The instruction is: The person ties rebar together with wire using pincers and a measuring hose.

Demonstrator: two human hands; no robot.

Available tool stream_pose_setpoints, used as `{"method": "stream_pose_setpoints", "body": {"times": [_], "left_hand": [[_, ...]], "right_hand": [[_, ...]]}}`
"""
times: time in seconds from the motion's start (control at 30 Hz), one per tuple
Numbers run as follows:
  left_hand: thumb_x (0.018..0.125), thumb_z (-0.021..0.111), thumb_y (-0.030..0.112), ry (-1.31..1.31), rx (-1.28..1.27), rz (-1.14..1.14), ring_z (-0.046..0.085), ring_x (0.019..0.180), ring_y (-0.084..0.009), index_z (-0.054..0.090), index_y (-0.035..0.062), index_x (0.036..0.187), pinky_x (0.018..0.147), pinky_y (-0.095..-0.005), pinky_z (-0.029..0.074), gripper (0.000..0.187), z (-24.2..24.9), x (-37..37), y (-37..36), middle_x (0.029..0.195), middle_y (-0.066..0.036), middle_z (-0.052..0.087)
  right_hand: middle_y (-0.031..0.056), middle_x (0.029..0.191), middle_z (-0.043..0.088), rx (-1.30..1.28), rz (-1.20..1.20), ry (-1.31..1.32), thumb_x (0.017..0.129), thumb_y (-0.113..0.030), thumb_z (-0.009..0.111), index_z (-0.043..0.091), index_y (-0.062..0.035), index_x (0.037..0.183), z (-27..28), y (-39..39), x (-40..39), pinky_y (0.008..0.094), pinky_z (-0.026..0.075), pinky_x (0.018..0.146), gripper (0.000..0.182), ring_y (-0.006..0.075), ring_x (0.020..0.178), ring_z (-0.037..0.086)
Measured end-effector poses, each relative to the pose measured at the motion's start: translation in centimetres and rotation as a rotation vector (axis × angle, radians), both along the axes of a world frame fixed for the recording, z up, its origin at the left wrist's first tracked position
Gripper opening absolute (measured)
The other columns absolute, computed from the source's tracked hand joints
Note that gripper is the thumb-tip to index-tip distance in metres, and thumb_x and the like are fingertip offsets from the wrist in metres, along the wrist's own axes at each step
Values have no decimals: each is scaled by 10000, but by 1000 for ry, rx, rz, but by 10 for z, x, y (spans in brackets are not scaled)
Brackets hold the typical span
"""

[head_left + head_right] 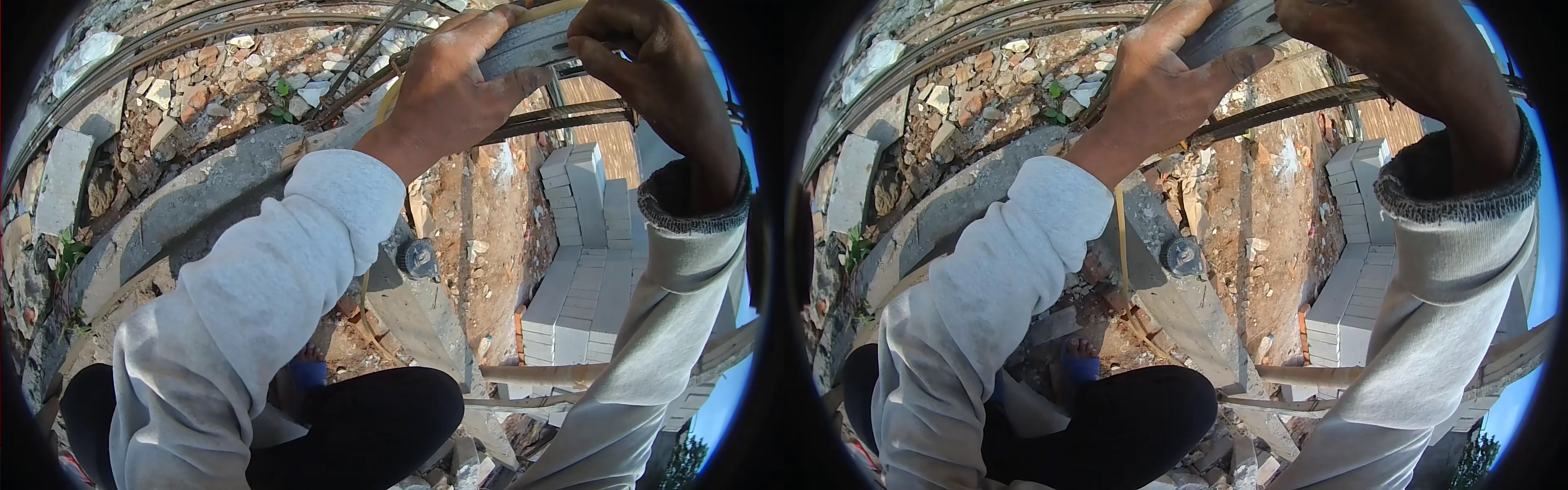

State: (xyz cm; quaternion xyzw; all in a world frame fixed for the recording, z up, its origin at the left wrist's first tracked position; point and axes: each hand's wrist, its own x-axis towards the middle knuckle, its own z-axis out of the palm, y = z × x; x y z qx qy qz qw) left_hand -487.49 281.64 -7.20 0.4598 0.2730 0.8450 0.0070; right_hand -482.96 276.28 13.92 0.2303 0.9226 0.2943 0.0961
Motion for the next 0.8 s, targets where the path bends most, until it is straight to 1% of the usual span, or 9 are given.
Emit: {"method": "stream_pose_setpoints", "body": {"times": [0.07,0.17,0.27,0.37,0.47,0.57,0.67,0.77,0.8], "left_hand": [[916,767,174,56,33,105,683,1001,-373,594,-116,1240,878,-410,553,468,0,-1,3,1099,-244,687],[907,775,160,-21,-5,-42,682,1001,-371,596,-114,1234,878,-407,554,463,0,2,1,1090,-250,684],[900,778,137,170,166,247,683,1006,-352,598,-109,1234,878,-399,555,452,-4,-5,11,1086,-240,687],[893,781,114,51,59,86,685,1008,-329,600,-104,1235,872,-390,555,444,-2,0,4,1090,-222,692],[891,783,111,-65,-1,-159,686,1004,-315,601,-98,1240,866,-384,555,446,1,1,-1,1094,-206,698],[890,785,113,-13,24,-39,684,1005,-314,598,-99,1247,868,-378,552,455,0,2,3,1092,-200,701],[905,775,136,-11,34,-22,688,1006,-318,596,-95,1258,876,-376,550,458,2,1,0,1098,-204,703],[921,753,145,-9,-92,26,695,1022,-323,620,-68,1243,886,-377,551,409,7,-2,-17,1157,-211,696],[918,751,142,24,-52,57,694,1032,-327,636,-39,1238,886,-380,552,385,3,0,-11,1179,-213,691]], "right_hand": [[134,827,719,2,-8,36,821,-69,744,730,34,806,-2,3,2,318,586,699,105,200,771,707],[136,824,719,-2,-8,77,821,-65,741,730,35,802,-3,4,4,319,590,710,103,203,767,707],[138,815,718,-21,29,66,824,-54,734,730,35,802,-1,-4,1,320,594,720,91,206,757,708],[138,803,716,7,19,54,824,-41,726,729,36,800,-5,-2,0,317,594,716,81,202,744,706],[138,788,715,-38,20,30,821,-36,725,728,41,800,1,9,3,313,591,702,80,192,737,703],[135,773,715,-21,53,31,813,-28,723,722,45,789,-1,8,2,310,582,673,77,182,719,698],[129,761,716,-4,6,58,803,-16,717,718,48,781,-3,0,-3,308,567,644,67,173,694,688],[127,755,715,1,29,60,801,-12,714,718,50,781,-4,2,0,307,561,636,65,169,683,683],[127,754,715,-8,42,55,801,-13,714,718,50,781,-3,4,2,307,560,636,66,168,682,682]]}}
